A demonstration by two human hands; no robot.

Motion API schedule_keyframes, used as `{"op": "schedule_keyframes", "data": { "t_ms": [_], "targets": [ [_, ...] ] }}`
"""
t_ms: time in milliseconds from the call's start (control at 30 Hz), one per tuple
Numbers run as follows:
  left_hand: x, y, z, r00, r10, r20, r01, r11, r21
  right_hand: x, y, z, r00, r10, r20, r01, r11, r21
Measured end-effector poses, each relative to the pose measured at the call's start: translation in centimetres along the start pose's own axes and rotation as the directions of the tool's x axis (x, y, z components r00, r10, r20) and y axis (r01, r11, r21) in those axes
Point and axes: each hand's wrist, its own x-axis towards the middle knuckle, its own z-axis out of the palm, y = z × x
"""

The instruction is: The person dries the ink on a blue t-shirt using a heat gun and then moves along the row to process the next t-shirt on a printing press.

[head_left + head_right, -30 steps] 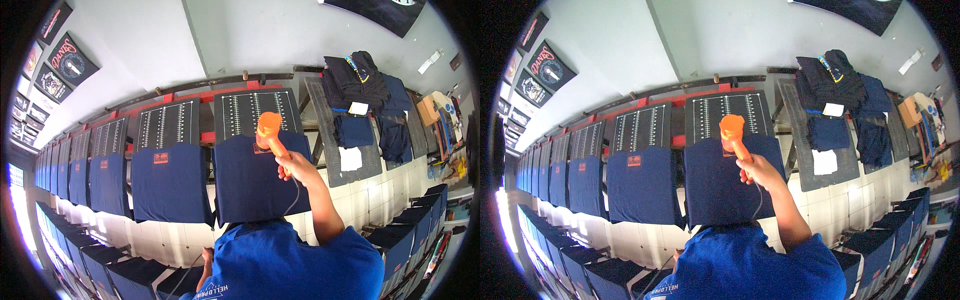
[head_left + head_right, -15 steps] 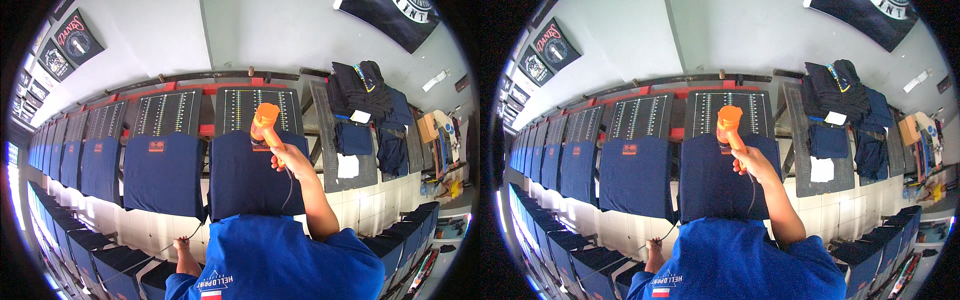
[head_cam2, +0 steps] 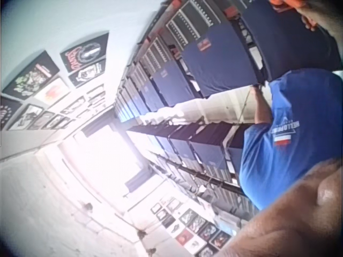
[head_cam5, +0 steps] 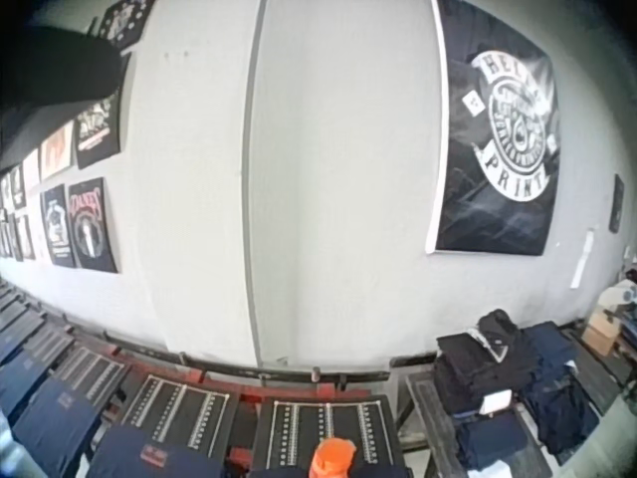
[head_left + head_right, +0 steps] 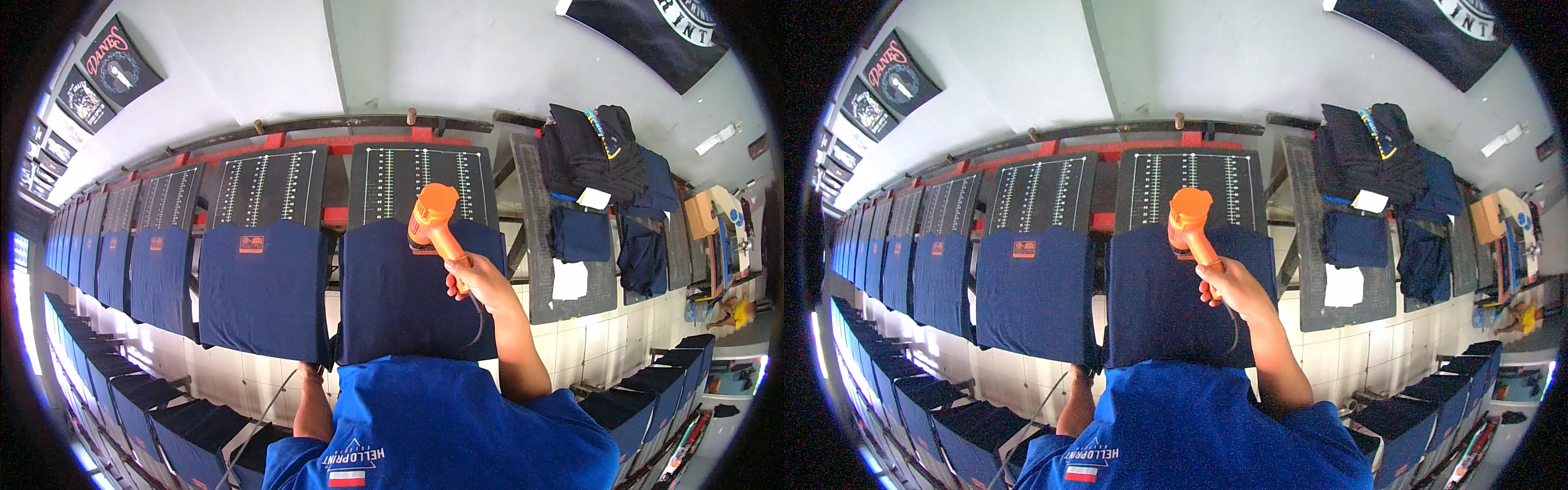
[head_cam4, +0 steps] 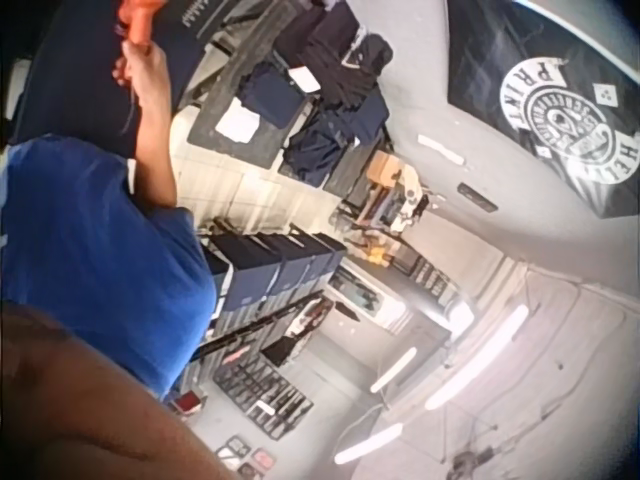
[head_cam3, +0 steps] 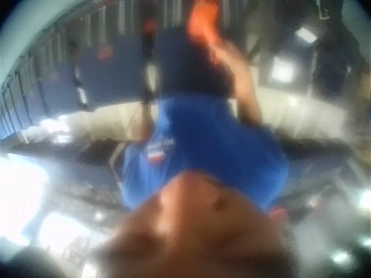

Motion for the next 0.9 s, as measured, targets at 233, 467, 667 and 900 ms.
{"op": "schedule_keyframes", "data": {
  "t_ms": [233, 467, 667, 900],
  "targets": [
    [-1.5, 0.2, 2.4, 0.999, -0.02, -0.036, 0.022, 0.998, 0.066, 0.6, 0.2, -0.4, 1.0, -0.024, -0.01, 0.024, 1.0, 0.014],
    [-2.1, -1.3, -1.3, 0.996, -0.051, -0.075, 0.063, 0.985, 0.158, 0.1, -0.2, 0.1, 0.999, -0.026, -0.027, 0.026, 1.0, -0.005],
    [-1.8, -1.3, -3.2, 0.997, -0.052, -0.06, 0.06, 0.988, 0.141, 0.1, 0.2, 0.0, 1.0, -0.018, -0.024, 0.017, 1.0, -0.007],
    [-2.1, -0.6, -1.0, 0.999, -0.017, -0.04, 0.017, 1.0, 0.009, 0.0, 0.1, -0.2, 0.999, -0.021, -0.041, 0.018, 0.998, -0.061]
  ]
}}
